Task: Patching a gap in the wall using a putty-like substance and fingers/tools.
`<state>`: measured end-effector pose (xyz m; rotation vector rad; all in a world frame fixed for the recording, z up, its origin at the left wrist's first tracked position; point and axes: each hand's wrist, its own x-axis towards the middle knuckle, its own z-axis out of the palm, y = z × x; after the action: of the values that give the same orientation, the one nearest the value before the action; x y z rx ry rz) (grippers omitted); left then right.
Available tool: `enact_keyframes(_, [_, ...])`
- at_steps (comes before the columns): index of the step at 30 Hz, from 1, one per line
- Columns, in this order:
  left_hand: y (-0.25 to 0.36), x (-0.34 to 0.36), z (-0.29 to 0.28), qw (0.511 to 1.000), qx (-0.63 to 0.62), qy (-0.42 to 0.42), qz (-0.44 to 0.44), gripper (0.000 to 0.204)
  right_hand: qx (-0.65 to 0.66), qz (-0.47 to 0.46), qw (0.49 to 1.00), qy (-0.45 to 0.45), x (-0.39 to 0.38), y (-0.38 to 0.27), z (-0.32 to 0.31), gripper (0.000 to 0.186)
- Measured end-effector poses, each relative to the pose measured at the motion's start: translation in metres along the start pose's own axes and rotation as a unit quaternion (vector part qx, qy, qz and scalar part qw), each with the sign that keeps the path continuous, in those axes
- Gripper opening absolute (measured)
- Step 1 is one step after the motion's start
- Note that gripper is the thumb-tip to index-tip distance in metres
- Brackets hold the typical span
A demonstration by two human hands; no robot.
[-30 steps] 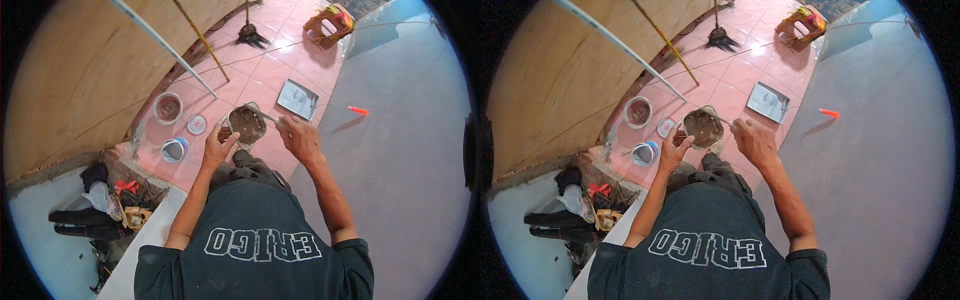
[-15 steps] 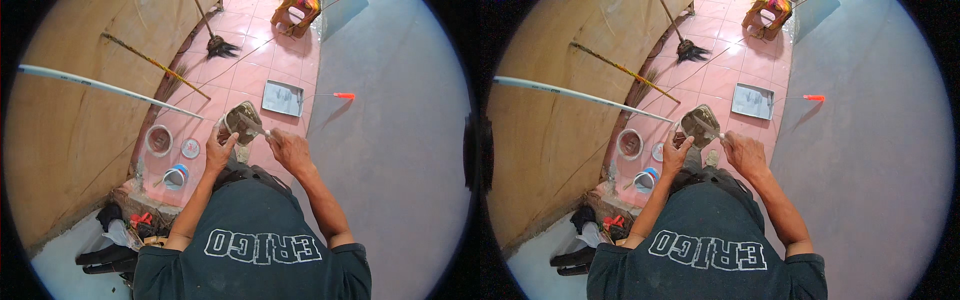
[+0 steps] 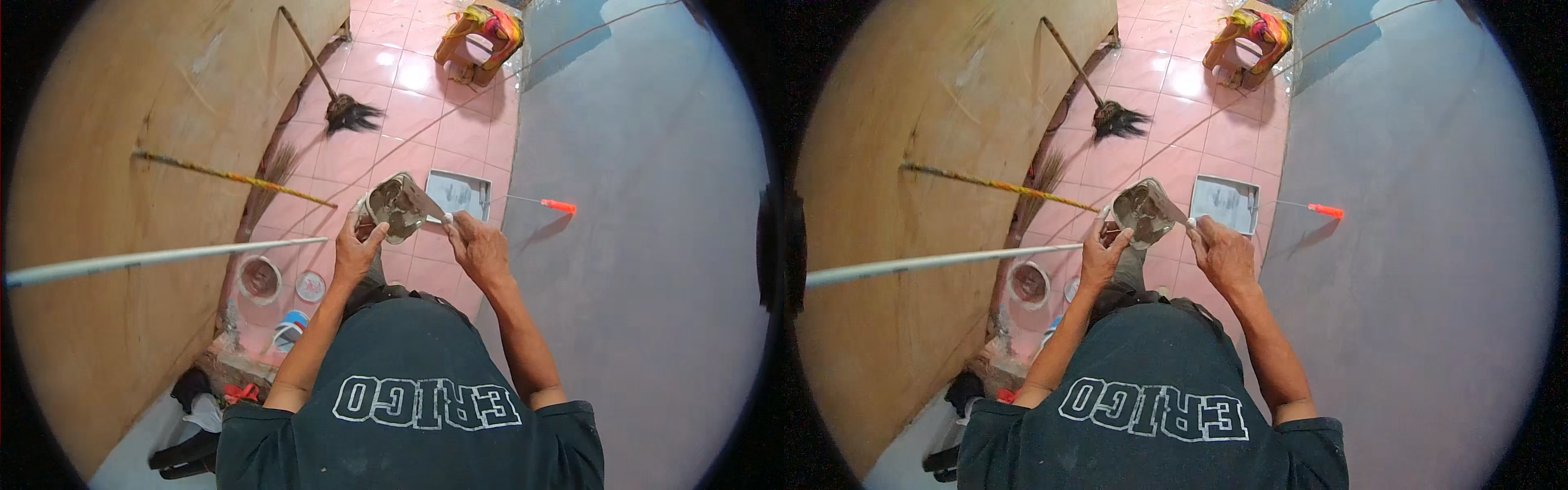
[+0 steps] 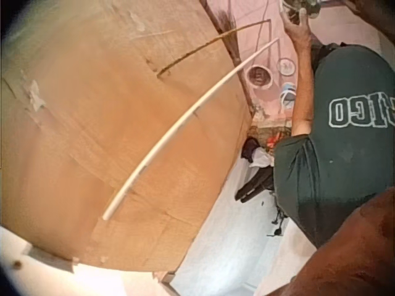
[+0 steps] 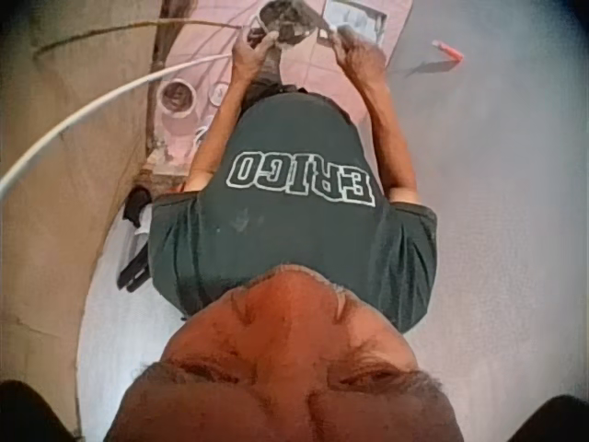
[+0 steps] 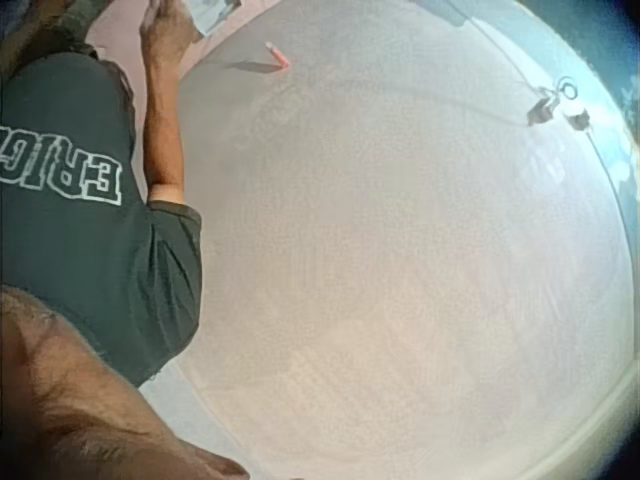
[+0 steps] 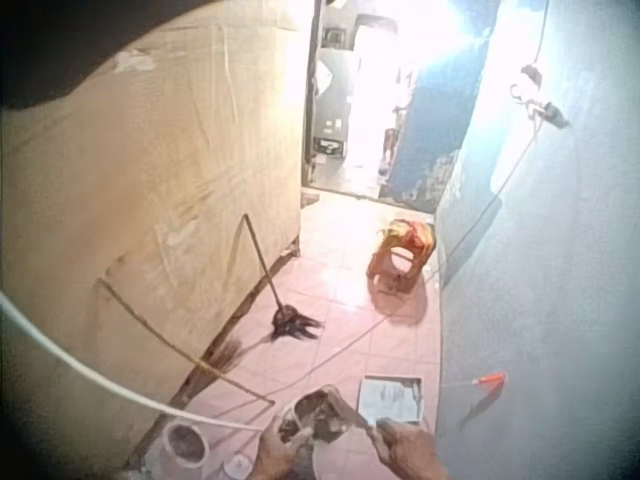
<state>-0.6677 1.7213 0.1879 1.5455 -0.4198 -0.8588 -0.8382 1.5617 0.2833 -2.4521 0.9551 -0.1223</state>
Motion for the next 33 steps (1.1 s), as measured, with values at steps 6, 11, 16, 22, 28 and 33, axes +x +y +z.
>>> enact_keyframes(6, [0.034,0.098,-0.002,0.998,0.016,-0.051,-0.015,0.060,0.030,-0.002,0.999,0.019,0.079,-0.001,-0.001,0.020])
enact_keyframes(11, [0.065,0.164,-0.001,0.998,-0.019,-0.048,-0.023,0.059,0.185,0.108,0.977,-0.011,0.148,0.002,-0.030,0.027])
enact_keyframes(16, [0.077,0.219,0.015,0.998,0.000,-0.046,-0.031,0.053,0.160,0.145,0.975,-0.043,0.220,0.026,-0.050,0.032])
enact_keyframes(22, [0.105,0.283,0.052,0.998,-0.025,-0.025,-0.050,0.056,0.265,0.164,0.949,-0.043,0.288,0.077,-0.043,0.037])
enact_keyframes(28, [0.126,0.338,0.077,0.999,0.011,0.006,-0.038,0.055,0.390,0.210,0.892,-0.090,0.337,0.110,-0.049,0.031])
enact_keyframes(33, [0.125,0.365,0.078,0.998,-0.035,0.025,-0.043,0.055,0.479,0.227,0.838,-0.127,0.356,0.114,-0.055,0.031])
